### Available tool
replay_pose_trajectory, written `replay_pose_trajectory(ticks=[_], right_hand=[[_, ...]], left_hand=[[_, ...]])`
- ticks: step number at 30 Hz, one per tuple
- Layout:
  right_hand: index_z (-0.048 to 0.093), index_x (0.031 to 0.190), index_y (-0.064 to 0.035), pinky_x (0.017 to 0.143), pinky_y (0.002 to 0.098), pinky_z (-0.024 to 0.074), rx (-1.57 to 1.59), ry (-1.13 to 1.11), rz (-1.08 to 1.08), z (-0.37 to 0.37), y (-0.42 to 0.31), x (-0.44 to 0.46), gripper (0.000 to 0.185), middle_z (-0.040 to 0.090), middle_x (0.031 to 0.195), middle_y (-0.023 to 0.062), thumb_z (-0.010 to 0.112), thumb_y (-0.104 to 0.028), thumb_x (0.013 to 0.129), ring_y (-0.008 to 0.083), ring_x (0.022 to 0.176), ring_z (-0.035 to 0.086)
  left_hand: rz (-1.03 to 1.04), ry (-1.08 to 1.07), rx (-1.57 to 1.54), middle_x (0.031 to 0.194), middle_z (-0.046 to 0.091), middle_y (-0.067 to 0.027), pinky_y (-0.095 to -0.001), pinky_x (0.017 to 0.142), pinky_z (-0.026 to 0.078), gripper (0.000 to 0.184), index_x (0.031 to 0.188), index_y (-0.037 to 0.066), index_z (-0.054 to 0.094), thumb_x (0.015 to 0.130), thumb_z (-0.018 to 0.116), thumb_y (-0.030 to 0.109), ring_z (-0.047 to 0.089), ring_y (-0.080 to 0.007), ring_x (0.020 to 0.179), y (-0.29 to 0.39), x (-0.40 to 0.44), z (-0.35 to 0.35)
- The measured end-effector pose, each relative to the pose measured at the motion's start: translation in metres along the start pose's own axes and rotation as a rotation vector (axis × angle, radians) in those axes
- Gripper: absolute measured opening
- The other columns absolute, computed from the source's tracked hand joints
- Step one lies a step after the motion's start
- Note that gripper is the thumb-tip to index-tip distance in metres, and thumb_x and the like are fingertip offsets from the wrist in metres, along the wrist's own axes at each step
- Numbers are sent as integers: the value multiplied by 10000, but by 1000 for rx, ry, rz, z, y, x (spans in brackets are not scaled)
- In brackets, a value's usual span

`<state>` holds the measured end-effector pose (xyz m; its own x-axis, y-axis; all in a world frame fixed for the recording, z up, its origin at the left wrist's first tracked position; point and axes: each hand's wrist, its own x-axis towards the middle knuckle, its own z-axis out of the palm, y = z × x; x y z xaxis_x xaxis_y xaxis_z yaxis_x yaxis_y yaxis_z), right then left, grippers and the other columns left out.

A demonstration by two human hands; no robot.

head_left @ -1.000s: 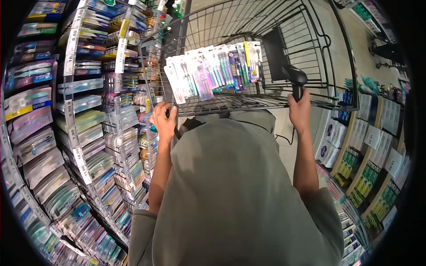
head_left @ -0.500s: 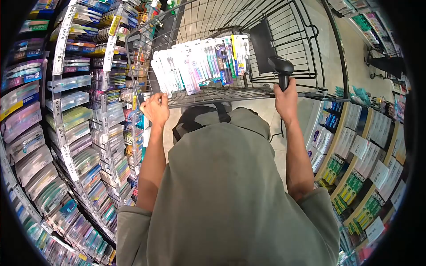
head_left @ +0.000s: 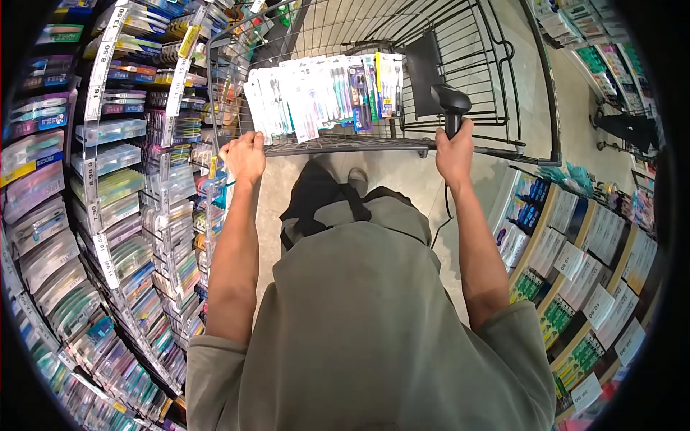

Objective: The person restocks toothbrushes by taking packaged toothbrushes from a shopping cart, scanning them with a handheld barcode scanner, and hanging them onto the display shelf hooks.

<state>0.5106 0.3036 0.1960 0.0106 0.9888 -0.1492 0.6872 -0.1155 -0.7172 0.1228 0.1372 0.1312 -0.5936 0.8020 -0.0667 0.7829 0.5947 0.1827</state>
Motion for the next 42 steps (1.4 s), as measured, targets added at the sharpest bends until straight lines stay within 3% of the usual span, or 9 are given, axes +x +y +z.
replay_pose_trajectory(ticks=[10,15,20,23,30,34,36,39,42], right_hand=[[450,1086,43,711,468,469,20,61,-6,4,1,30,327,612,805,244,633,-120,870,409,732,612],[467,1112,35,682,410,470,59,66,33,9,-4,52,336,587,797,178,644,-114,868,283,687,573],[483,1132,39,706,397,477,-14,95,36,14,-13,72,345,591,816,177,645,-114,869,270,719,575],[485,1138,42,734,386,481,-4,99,92,15,-4,85,346,602,856,182,640,-118,872,266,750,580],[479,1088,40,709,390,475,-9,119,80,11,-22,103,308,584,824,170,634,-122,876,252,727,564],[470,1064,38,672,394,467,14,86,103,10,-28,120,298,568,816,147,636,-118,872,238,700,533],[469,1077,41,662,397,464,78,3,169,8,-33,128,310,562,798,137,633,-120,869,234,692,524],[463,1103,49,660,400,465,24,42,148,8,-37,133,334,572,768,163,625,-125,868,257,682,551],[454,1126,48,675,418,476,16,34,183,1,-44,141,357,599,774,205,620,-140,873,304,709,605]], left_hand=[[37,22,11,968,722,-75,-410,963,307,325,941,147,734,957,511,383,623,-258,952,16,37,11],[61,35,-15,954,722,-74,-415,980,295,350,913,115,731,954,487,362,618,-258,960,27,65,12],[50,-23,-13,919,725,-63,-413,987,293,345,858,111,738,941,497,344,616,-252,929,36,91,10],[98,118,-57,854,721,-68,-412,981,299,311,850,108,745,911,548,340,622,-240,908,39,102,17],[173,163,-52,828,723,-51,-416,922,324,315,794,112,730,914,564,352,642,-233,853,48,129,20],[151,-11,-124,787,708,-35,-410,923,298,256,780,125,716,876,643,351,640,-213,797,54,147,11],[148,-61,-128,783,707,-40,-405,883,350,230,829,120,718,857,669,344,652,-234,783,63,161,7],[-50,-238,-359,792,688,-88,-423,792,437,219,920,98,700,840,613,282,661,-291,823,88,188,5],[-101,-325,-412,842,703,-107,-416,802,478,230,942,94,699,842,604,279,671,-306,823,130,215,6]])
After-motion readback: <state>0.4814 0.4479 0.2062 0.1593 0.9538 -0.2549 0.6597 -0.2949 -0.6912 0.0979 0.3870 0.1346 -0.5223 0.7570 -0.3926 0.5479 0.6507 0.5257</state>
